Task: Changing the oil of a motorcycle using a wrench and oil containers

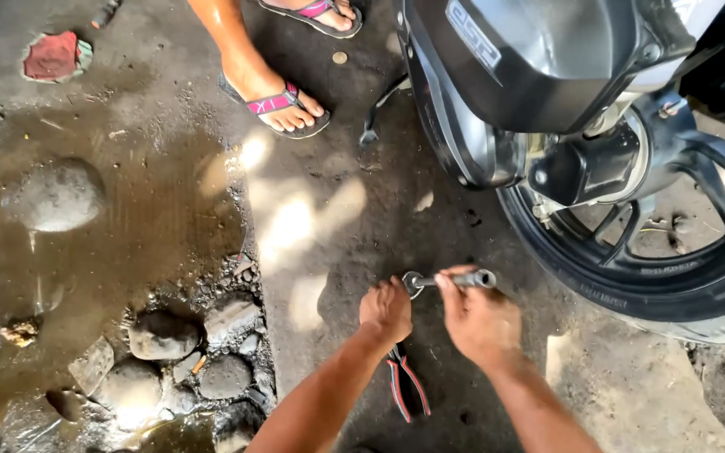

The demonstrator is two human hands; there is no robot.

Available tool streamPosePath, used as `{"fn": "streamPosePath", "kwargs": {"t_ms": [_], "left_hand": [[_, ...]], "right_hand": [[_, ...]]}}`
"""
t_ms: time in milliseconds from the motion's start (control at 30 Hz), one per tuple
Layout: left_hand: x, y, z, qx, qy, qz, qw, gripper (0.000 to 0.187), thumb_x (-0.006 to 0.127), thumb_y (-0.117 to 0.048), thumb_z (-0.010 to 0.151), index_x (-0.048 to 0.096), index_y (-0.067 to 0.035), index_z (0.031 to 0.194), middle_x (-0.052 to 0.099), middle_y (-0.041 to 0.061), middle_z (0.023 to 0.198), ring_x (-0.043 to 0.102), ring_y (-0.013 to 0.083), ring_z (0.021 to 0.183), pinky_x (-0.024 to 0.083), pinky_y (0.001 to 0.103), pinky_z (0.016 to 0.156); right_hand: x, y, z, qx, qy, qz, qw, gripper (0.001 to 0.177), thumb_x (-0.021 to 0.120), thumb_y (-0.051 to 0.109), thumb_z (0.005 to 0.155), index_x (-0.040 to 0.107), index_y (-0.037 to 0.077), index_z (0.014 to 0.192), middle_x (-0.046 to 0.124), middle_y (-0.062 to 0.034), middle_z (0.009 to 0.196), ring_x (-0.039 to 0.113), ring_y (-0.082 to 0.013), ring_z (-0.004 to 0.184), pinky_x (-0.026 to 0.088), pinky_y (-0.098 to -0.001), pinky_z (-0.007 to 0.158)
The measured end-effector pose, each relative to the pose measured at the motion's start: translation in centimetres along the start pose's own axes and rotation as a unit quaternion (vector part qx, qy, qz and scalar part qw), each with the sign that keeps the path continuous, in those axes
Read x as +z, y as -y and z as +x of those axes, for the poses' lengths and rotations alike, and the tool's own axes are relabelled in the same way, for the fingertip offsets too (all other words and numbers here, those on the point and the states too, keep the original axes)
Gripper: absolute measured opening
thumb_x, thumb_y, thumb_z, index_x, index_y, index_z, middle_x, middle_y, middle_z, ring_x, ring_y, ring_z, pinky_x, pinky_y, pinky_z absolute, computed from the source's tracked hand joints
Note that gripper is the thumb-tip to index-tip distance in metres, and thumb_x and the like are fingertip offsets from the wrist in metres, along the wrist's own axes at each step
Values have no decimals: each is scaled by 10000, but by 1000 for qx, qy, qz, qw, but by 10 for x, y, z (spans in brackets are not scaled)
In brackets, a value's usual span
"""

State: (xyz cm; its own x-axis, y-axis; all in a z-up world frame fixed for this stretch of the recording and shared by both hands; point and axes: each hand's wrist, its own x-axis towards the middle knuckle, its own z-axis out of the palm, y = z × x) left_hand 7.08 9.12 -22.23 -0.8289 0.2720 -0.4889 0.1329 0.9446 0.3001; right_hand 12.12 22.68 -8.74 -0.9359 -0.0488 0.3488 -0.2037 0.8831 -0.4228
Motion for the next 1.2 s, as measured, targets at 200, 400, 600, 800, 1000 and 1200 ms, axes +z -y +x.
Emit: {"fn": "streamPosePath", "kwargs": {"t_ms": [200, 400, 600, 800, 1000, 1200], "left_hand": [[-23, 0, -12, 29, -8, 15, 999, 596, 723, -153, 816, 507, 86, 1316, 687, 234, 1105, 715, 433, 1045, 613, 463, 865], [-23, 8, -13, 105, -2, 135, 985, 635, 657, -128, 905, 443, 186, 1413, 693, 248, 1173, 711, 371, 1080, 595, 425, 886], [-50, 14, -39, 91, -74, -32, 993, 525, 812, -157, 754, 518, 20, 1152, 659, 216, 997, 726, 449, 926, 619, 495, 781], [-61, 18, -50, 77, -71, -47, 993, 493, 728, -336, 857, 502, -83, 1214, 555, 156, 1166, 563, 415, 1140, 581, 523, 835], [-33, 20, -32, 62, 9, -5, 998, 666, 734, -120, 851, 431, 14, 1428, 504, 279, 1377, 612, 467, 1192, 605, 486, 901], [-65, 26, -59, -19, 99, -175, 979, 705, 577, 8, 840, 293, -81, 1480, 608, 259, 1244, 646, 486, 1117, 578, 538, 859]], "right_hand": [[36, -1, 11, 91, -131, 48, 986, 118, 694, 320, 983, 723, 206, 980, 734, -57, 639, 751, -291, 667, 590, -453, 583], [42, -12, 25, 81, -99, 30, 991, 159, 685, 374, 988, 720, 228, 939, 742, 24, 647, 762, -237, 692, 601, -409, 604], [-7, 20, 26, 44, -64, -14, 997, 107, 660, 373, 981, 727, 294, 954, 750, 51, 642, 766, -215, 700, 613, -390, 635], [13, 8, 10, 130, -65, 50, 988, 97, 661, 331, 989, 737, 274, 1007, 769, 7, 711, 768, -231, 768, 617, -407, 657], [21, 23, -1, 143, -51, 121, 981, 81, 661, 196, 982, 740, 179, 991, 807, -57, 814, 785, -245, 829, 617, -424, 737], [11, 7, -20, 253, -89, 347, 899, 339, 426, 267, 1074, 628, -4, 1089, 770, -107, 1084, 804, -217, 757, 694, -319, 711]]}}
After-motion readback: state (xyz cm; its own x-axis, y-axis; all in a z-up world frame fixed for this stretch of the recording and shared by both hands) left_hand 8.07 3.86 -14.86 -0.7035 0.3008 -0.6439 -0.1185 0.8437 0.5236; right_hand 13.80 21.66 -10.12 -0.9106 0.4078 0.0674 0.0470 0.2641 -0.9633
